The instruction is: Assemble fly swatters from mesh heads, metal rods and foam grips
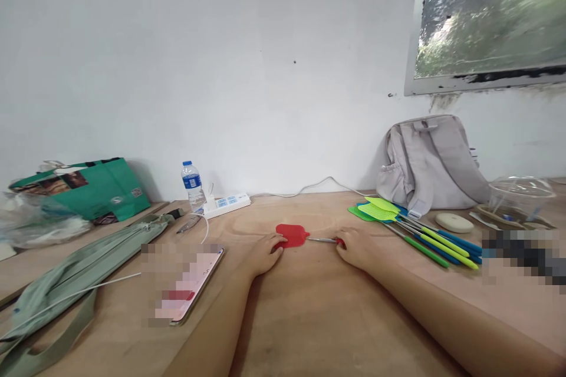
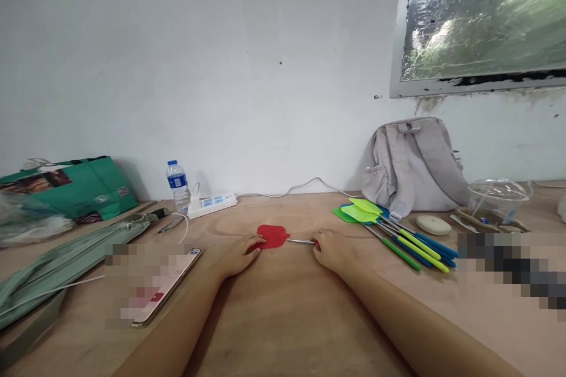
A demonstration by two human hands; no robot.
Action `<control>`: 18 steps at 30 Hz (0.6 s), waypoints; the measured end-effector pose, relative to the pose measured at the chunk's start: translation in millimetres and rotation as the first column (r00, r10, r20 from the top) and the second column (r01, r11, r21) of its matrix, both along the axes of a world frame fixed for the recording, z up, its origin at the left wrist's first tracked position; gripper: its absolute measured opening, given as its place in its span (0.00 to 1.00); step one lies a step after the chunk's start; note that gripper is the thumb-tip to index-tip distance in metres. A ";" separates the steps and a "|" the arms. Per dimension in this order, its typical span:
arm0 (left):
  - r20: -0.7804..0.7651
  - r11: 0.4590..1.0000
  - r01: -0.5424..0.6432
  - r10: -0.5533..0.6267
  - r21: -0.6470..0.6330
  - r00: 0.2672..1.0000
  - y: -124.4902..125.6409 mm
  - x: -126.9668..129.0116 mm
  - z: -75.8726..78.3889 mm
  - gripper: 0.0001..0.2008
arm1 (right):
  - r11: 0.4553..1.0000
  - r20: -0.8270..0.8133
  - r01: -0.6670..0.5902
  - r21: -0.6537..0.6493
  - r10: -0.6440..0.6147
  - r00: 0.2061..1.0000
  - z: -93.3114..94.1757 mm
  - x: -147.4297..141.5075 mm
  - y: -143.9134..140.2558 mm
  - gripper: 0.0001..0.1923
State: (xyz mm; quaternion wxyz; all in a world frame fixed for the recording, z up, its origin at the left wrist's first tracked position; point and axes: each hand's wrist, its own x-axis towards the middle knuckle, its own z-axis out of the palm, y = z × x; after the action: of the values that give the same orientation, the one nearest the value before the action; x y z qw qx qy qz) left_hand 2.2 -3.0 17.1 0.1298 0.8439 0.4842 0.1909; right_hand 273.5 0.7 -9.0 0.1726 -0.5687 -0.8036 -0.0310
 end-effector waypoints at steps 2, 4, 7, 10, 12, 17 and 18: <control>0.015 1.000 0.000 0.000 -0.002 1.000 -0.3 0.8 0.5 0.17 | 1.000 -0.013 0.011 0.008 -0.011 1.000 -0.1 2.8 1.9 0.11; 0.014 1.000 0.002 -0.002 -0.005 1.000 0.0 1.0 0.5 0.17 | 1.000 -0.028 0.014 0.012 -0.014 1.000 -0.2 5.7 3.9 0.11; -0.001 1.000 0.012 -0.012 -0.013 1.000 1.3 0.5 -0.5 0.17 | 1.000 -0.052 -0.014 0.009 0.015 0.999 -0.7 7.7 5.9 0.11; 0.004 1.000 0.016 -0.016 -0.011 1.000 3.3 -0.5 -2.5 0.17 | 0.999 -0.069 -0.043 0.010 0.043 0.997 -2.3 6.8 6.5 0.12; 0.013 1.000 0.020 -0.020 -0.006 1.000 4.4 -1.0 -3.8 0.17 | 0.999 -0.079 -0.050 0.015 0.051 0.996 -3.8 5.8 6.8 0.12; 0.028 1.000 0.021 -0.021 -0.002 0.999 5.9 -2.1 -5.9 0.16 | 0.999 -0.098 -0.036 0.017 0.037 0.994 -6.9 5.0 8.5 0.13; 0.034 1.000 0.022 -0.022 0.000 0.999 6.0 -2.2 -6.2 0.16 | 0.999 -0.100 -0.034 0.015 0.036 0.994 -7.2 5.0 8.6 0.13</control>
State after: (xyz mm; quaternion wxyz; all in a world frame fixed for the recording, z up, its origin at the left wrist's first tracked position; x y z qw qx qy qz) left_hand 0.0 3.0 11.0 0.1403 0.8459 0.4725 0.2036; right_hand 278.5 9.3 -16.1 0.2173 -0.5542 -0.8035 -0.0048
